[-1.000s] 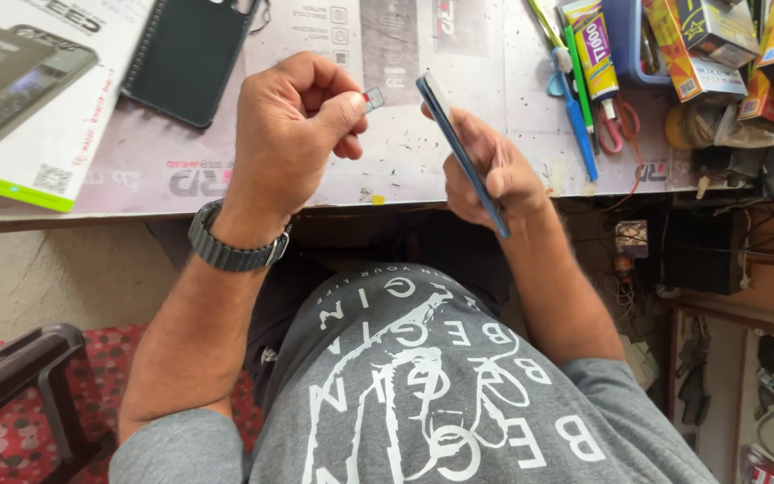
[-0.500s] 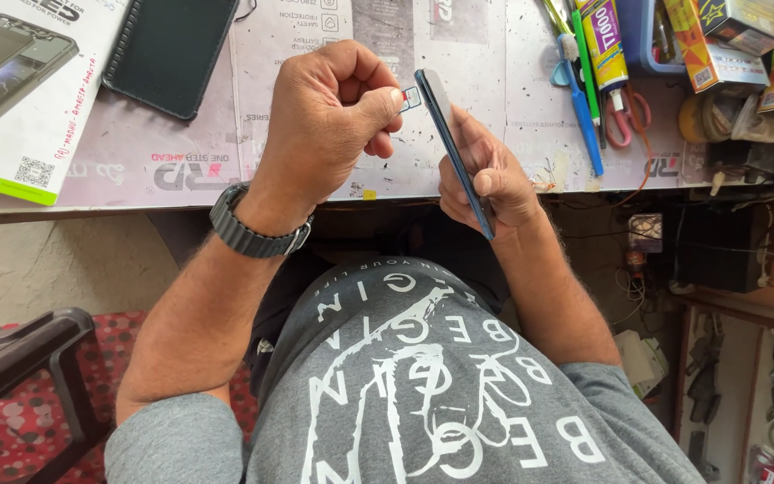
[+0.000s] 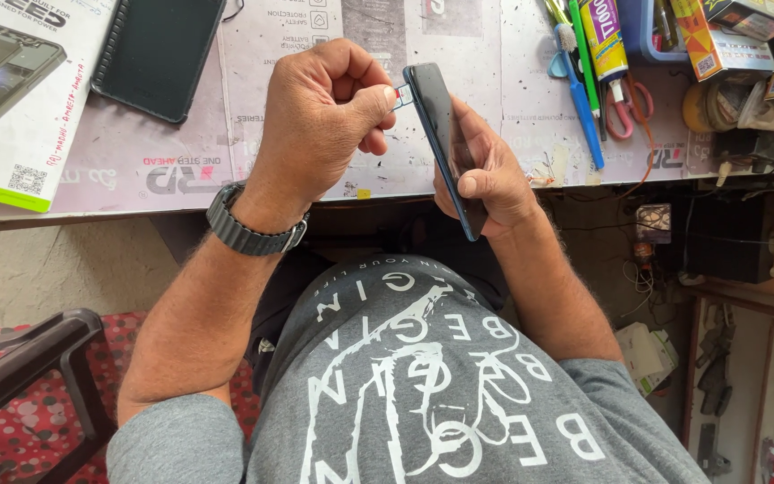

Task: The person opens several small retail boxes on a cluttered workbench, removes screen protectors and cleaning wipes, and places the items on the table. They then pick up a smartphone, remove a SIM card tray, and handle a small plastic bag containing a red accessory.

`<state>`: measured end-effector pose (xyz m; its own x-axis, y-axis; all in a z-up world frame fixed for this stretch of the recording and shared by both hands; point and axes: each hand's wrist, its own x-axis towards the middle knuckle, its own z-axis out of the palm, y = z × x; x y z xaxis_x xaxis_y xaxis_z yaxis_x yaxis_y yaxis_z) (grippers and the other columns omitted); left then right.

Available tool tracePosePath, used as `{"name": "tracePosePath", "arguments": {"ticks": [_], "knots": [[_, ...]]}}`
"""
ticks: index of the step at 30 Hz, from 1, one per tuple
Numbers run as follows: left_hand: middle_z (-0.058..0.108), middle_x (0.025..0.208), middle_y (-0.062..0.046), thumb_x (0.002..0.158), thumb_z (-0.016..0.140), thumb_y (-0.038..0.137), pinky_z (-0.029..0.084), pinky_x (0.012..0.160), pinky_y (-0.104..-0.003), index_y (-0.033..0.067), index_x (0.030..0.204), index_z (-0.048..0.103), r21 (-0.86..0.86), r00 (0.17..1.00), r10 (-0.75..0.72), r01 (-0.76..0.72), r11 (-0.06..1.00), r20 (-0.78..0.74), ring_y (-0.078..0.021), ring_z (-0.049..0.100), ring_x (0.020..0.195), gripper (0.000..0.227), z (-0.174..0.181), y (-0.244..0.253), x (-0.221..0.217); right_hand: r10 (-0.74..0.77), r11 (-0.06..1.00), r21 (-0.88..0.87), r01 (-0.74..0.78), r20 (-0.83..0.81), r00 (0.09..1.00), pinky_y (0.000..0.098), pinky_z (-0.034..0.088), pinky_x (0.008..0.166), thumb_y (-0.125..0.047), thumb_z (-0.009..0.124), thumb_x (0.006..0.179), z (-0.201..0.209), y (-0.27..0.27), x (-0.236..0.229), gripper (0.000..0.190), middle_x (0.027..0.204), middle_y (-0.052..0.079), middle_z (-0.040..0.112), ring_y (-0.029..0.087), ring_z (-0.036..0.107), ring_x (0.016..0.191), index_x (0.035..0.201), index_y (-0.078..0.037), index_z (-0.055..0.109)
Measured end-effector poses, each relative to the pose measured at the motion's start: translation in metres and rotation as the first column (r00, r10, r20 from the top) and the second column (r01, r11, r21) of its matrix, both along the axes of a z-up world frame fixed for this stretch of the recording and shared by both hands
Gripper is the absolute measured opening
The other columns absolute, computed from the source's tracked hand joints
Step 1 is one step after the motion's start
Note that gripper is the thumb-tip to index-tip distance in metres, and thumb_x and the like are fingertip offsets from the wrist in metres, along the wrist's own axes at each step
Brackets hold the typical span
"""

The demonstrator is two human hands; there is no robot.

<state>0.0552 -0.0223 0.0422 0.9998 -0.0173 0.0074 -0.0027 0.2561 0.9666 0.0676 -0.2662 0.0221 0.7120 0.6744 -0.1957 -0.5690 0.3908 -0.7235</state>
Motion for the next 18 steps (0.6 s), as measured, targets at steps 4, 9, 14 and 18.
{"name": "tracePosePath", "arguments": {"ticks": [4, 9, 14, 18], "knots": [[0.073, 0.076, -0.007, 0.098, 0.068, 0.004, 0.060, 0.052, -0.020, 0.0024, 0.093, 0.069, 0.006, 1.000, -0.003, 0.003, 1.000, 0.016, -0.0071, 0.072, 0.062, 0.006, -0.0006, 0.0008, 0.0002, -0.017, 1.000, -0.024, 0.017, 0.006, 1.000, 0.0226, 0.038, 0.042, -0.014, 0.092, 0.078, -0.0010, 0.0002, -0.0013, 0.114, 0.095, 0.010, 0.065, 0.008, 0.054, 0.051, 0.164, 0.001, 0.019], [0.073, 0.077, -0.008, 0.098, 0.069, 0.004, 0.061, 0.052, -0.020, 0.0023, 0.093, 0.069, 0.026, 1.000, 0.005, -0.006, 1.000, 0.022, -0.0070, 0.072, 0.064, 0.005, -0.0018, 0.0022, -0.0007, -0.044, 0.997, -0.061, 0.045, 0.020, 0.999, 0.0232, 0.040, 0.044, -0.014, 0.093, 0.077, 0.0007, 0.0015, -0.0029, 0.113, 0.102, 0.010, 0.065, 0.009, 0.058, 0.057, 0.164, 0.004, 0.023], [0.073, 0.074, -0.007, 0.098, 0.069, 0.005, 0.060, 0.050, -0.020, 0.0026, 0.092, 0.069, 0.064, 1.000, 0.009, -0.010, 0.998, 0.014, -0.0068, 0.071, 0.060, 0.006, -0.0056, 0.0038, -0.0014, -0.101, 0.980, -0.159, 0.116, 0.098, 0.990, 0.0288, 0.055, 0.090, -0.014, 0.097, 0.073, 0.0031, 0.0048, -0.0064, 0.113, 0.130, 0.013, 0.063, 0.016, 0.067, 0.107, 0.162, 0.004, 0.030], [0.073, 0.075, -0.007, 0.098, 0.068, 0.005, 0.060, 0.050, -0.020, 0.0026, 0.093, 0.069, 0.088, 0.998, 0.011, -0.017, 0.996, 0.068, -0.0068, 0.071, 0.060, 0.006, -0.0101, 0.0055, -0.0012, -0.124, 0.946, -0.267, 0.184, 0.226, 0.966, 0.0385, 0.046, 0.123, -0.015, 0.099, 0.069, 0.0050, 0.0088, -0.0082, 0.116, 0.147, 0.014, 0.058, 0.023, 0.056, 0.139, 0.161, 0.002, 0.031]]}}
